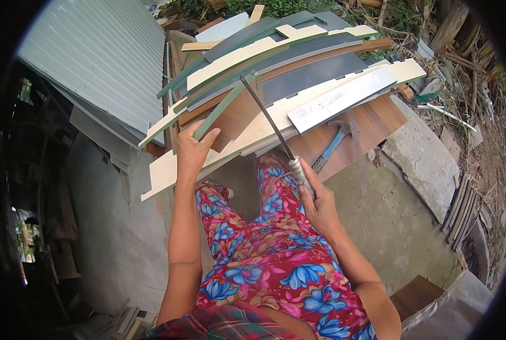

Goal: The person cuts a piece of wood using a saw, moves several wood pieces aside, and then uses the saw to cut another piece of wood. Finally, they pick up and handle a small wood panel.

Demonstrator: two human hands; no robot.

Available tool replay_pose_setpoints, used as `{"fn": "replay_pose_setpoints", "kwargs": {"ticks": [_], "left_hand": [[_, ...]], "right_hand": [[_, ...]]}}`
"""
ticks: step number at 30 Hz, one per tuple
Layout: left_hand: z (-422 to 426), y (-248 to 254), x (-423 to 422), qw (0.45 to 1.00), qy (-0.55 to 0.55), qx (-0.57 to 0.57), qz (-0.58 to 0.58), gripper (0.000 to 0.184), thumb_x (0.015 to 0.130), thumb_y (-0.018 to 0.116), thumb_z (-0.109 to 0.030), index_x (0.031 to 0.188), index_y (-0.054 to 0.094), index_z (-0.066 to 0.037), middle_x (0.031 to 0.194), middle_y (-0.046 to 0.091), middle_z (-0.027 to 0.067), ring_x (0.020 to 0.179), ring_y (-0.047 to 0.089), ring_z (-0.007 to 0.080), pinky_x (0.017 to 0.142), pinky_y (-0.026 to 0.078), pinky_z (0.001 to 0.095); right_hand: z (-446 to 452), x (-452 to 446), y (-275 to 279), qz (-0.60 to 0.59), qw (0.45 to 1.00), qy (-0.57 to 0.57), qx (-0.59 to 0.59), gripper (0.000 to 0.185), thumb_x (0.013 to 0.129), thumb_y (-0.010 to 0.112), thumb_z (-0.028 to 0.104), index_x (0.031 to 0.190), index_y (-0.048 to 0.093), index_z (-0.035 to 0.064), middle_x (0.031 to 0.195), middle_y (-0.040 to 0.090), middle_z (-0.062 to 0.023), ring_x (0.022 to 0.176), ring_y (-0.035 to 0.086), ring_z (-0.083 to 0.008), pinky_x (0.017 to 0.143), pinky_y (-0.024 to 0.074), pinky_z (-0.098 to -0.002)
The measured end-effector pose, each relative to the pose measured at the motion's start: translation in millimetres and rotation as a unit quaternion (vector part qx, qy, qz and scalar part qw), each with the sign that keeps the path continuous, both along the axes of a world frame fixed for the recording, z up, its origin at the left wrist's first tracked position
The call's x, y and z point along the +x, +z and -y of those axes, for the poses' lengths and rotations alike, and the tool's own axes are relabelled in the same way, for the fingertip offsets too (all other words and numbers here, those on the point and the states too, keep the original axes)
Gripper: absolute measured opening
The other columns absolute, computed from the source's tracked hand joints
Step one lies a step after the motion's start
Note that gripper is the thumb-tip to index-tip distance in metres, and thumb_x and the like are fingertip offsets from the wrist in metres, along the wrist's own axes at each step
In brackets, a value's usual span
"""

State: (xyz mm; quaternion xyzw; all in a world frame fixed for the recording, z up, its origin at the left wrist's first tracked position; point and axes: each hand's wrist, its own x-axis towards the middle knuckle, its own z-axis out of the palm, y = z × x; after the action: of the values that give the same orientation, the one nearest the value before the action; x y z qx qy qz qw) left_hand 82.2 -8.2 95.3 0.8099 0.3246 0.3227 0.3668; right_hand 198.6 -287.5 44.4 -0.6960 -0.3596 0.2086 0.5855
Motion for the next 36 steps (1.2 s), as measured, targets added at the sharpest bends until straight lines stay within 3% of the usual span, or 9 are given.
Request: {"fn": "replay_pose_setpoints", "kwargs": {"ticks": [3, 12, 15, 18, 21, 28, 30, 36], "left_hand": [[1, -6, -1, 0.999, 0.014, -0.005, 0.037, 0.033, 0.082, 0.078, -0.018, 0.107, 0.070, 0.002, 0.082, 0.073, 0.0105, 0.073, 0.064, 0.0121, 0.068, 0.052, 0.0289], [-5, -22, -3, 0.994, 0.008, -0.050, 0.101, 0.037, 0.084, 0.077, -0.020, 0.109, 0.068, 0.006, 0.087, 0.073, 0.0104, 0.076, 0.064, 0.0113, 0.071, 0.052, 0.0275], [-2, -20, -3, 0.994, 0.013, -0.049, 0.100, 0.038, 0.085, 0.077, -0.020, 0.110, 0.068, 0.007, 0.089, 0.073, 0.0107, 0.078, 0.063, 0.0112, 0.072, 0.052, 0.0277], [-1, -21, -2, 0.993, 0.008, -0.043, 0.113, 0.038, 0.086, 0.076, -0.021, 0.111, 0.067, 0.007, 0.090, 0.072, 0.0111, 0.079, 0.064, 0.0114, 0.072, 0.052, 0.0281], [-1, -23, -1, 0.992, 0.016, -0.049, 0.113, 0.039, 0.086, 0.076, -0.021, 0.112, 0.067, 0.007, 0.090, 0.072, 0.0110, 0.079, 0.063, 0.0112, 0.072, 0.051, 0.0281], [-1, -31, -1, 0.988, 0.018, -0.063, 0.137, 0.035, 0.087, 0.075, -0.019, 0.112, 0.068, 0.004, 0.089, 0.072, 0.0110, 0.079, 0.063, 0.0111, 0.073, 0.051, 0.0277], [2, -33, 2, 0.986, 0.017, -0.038, 0.158, 0.032, 0.087, 0.074, -0.016, 0.112, 0.068, 0.003, 0.089, 0.072, 0.0112, 0.079, 0.063, 0.0112, 0.073, 0.051, 0.0277], [18, -20, -5, 0.986, 0.011, 0.140, 0.090, 0.030, 0.086, 0.067, -0.003, 0.116, 0.067, 0.000, 0.103, 0.072, 0.0176, 0.094, 0.071, 0.0267, 0.083, 0.053, 0.0349]], "right_hand": [[1, 0, -1, 0.002, 1.000, 0.000, 0.005, 0.056, 0.095, 0.052, -0.003, 0.149, 0.041, 0.0113, 0.093, 0.062, -0.0038, 0.074, 0.048, -0.0072, 0.068, 0.0423, -0.0223], [2, -2, -4, -0.009, 1.000, 0.013, 0.000, 0.056, 0.095, 0.051, -0.002, 0.149, 0.041, 0.0103, 0.090, 0.061, -0.0032, 0.073, 0.047, -0.0072, 0.068, 0.0414, -0.0221], [1, -3, -5, -0.002, 1.000, 0.015, 0.009, 0.056, 0.095, 0.051, -0.002, 0.149, 0.041, 0.0099, 0.095, 0.062, -0.0042, 0.075, 0.047, -0.0071, 0.069, 0.0416, -0.0220], [2, -2, -2, -0.031, 0.999, 0.023, -0.033, 0.055, 0.095, 0.051, -0.002, 0.149, 0.041, 0.0096, 0.107, 0.065, -0.0064, 0.079, 0.050, -0.0073, 0.074, 0.0429, -0.0222], [0, -4, -5, -0.012, 1.000, 0.021, -0.001, 0.055, 0.095, 0.050, -0.003, 0.148, 0.041, 0.0089, 0.119, 0.065, -0.0081, 0.085, 0.053, -0.0076, 0.077, 0.0437, -0.0227], [-1, -4, -3, -0.046, 0.999, 0.023, -0.017, 0.053, 0.095, 0.050, -0.003, 0.147, 0.042, 0.0062, 0.130, 0.062, -0.0111, 0.097, 0.055, -0.0091, 0.085, 0.0444, -0.0236], [-3, -4, -8, -0.007, 1.000, 0.016, 0.014, 0.053, 0.096, 0.049, -0.002, 0.148, 0.041, 0.0060, 0.129, 0.062, -0.0096, 0.096, 0.055, -0.0088, 0.083, 0.0444, -0.0234], [-1, -2, -6, -0.022, 1.000, 0.005, 0.011, 0.053, 0.096, 0.049, -0.001, 0.148, 0.040, 0.0055, 0.129, 0.061, -0.0091, 0.096, 0.055, -0.0098, 0.084, 0.0443, -0.0239]]}}
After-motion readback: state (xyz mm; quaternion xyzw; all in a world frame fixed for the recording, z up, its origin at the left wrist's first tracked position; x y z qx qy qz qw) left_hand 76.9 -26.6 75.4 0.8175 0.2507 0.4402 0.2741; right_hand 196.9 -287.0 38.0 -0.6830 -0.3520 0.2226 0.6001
